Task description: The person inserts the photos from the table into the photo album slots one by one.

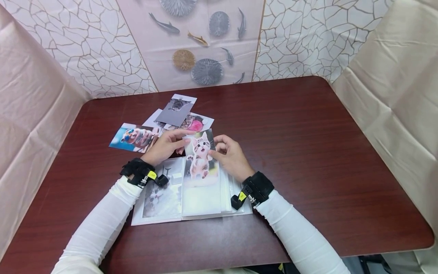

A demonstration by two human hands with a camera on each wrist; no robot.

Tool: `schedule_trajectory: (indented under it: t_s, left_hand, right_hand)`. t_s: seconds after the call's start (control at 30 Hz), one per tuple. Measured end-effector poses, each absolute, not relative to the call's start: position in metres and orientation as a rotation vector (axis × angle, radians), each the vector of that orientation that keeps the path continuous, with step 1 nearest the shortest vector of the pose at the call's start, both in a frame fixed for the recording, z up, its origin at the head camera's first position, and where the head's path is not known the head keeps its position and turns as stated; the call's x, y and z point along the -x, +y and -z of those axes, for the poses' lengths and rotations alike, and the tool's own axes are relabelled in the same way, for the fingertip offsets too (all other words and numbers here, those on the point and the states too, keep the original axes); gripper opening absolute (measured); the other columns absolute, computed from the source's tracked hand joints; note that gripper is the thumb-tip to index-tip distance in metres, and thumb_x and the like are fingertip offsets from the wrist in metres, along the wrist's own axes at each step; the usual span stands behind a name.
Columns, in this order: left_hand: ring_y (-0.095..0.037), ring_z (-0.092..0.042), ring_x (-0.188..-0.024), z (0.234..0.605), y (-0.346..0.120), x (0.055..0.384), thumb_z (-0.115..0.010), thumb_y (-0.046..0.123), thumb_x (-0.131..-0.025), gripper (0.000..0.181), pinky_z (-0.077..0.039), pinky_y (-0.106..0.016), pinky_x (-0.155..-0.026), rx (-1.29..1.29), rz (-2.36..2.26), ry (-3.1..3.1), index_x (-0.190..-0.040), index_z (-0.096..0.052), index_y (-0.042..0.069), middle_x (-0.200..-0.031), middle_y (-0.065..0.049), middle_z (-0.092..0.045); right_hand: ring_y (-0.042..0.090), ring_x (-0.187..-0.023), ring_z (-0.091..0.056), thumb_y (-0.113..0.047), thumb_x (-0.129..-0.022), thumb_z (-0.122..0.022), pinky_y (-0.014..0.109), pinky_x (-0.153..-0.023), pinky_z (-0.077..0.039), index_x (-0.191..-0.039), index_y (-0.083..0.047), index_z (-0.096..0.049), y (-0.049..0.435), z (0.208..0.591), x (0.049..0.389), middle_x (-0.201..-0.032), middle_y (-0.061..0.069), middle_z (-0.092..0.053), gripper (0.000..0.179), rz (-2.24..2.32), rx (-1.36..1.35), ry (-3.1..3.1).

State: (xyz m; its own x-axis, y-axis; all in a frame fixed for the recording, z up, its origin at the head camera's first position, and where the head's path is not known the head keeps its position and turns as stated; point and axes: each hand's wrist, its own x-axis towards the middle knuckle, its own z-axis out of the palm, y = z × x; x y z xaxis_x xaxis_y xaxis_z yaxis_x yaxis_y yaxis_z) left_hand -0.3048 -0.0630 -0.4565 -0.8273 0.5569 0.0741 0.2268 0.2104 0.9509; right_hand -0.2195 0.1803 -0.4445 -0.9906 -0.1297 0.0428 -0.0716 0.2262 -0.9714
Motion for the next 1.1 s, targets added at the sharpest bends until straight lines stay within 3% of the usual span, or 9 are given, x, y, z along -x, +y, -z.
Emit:
schedule_trajectory:
  t_s: [0.27,0.53,0.73,1.1]
  left_hand:
    - [-0.019,-0.048,-0.057,0.4568,-0.0621,0.3028,-0.058,0.01,-0.103,0.031,-0.042,-0.025,-0.057,-0.777,-1.627,2.176,-0.133,-0.066,0.008,-0.071,-0.005,-0.051]
    - [-0.017,-0.049,-0.056,0.4564,-0.0627,0.3028,-0.06,0.011,-0.102,0.029,-0.043,-0.025,-0.056,-0.789,-1.624,2.18,-0.129,-0.069,0.007,-0.089,-0.005,-0.058]
    - [-0.018,-0.047,-0.055,0.4563,-0.0625,0.3026,-0.06,0.013,-0.102,0.029,-0.042,-0.025,-0.056,-0.797,-1.61,2.174,-0.129,-0.069,0.008,-0.076,-0.006,-0.052]
    - [-0.017,-0.045,-0.054,0.4573,-0.062,0.3026,-0.059,0.013,-0.103,0.029,-0.04,-0.025,-0.055,-0.761,-1.562,2.16,-0.131,-0.068,0.011,-0.071,-0.003,-0.049]
  right_hand:
    - [0.02,-0.081,-0.048,-0.009,-0.095,-0.071,0.025,-0.078,-0.039,-0.127,-0.002,-0.056,0.1802,0.4443,0.2198,-0.077,0.003,-0.053,0.036,1.902,0.188,2.421]
    - [0.018,-0.078,-0.05,-0.01,-0.096,-0.069,0.025,-0.076,-0.039,-0.138,-0.006,-0.052,0.1807,0.4441,0.2197,-0.077,0.001,-0.055,0.045,1.876,0.195,2.425]
    - [0.015,-0.075,-0.05,-0.01,-0.096,-0.069,0.024,-0.073,-0.039,-0.146,-0.011,-0.049,0.1808,0.4435,0.2193,-0.075,0.001,-0.055,0.053,1.901,0.217,2.414]
    - [0.016,-0.071,-0.048,-0.011,-0.097,-0.068,0.026,-0.074,-0.038,-0.15,-0.016,-0.045,0.182,0.4425,0.217,-0.072,0.003,-0.053,0.058,1.918,0.272,2.375]
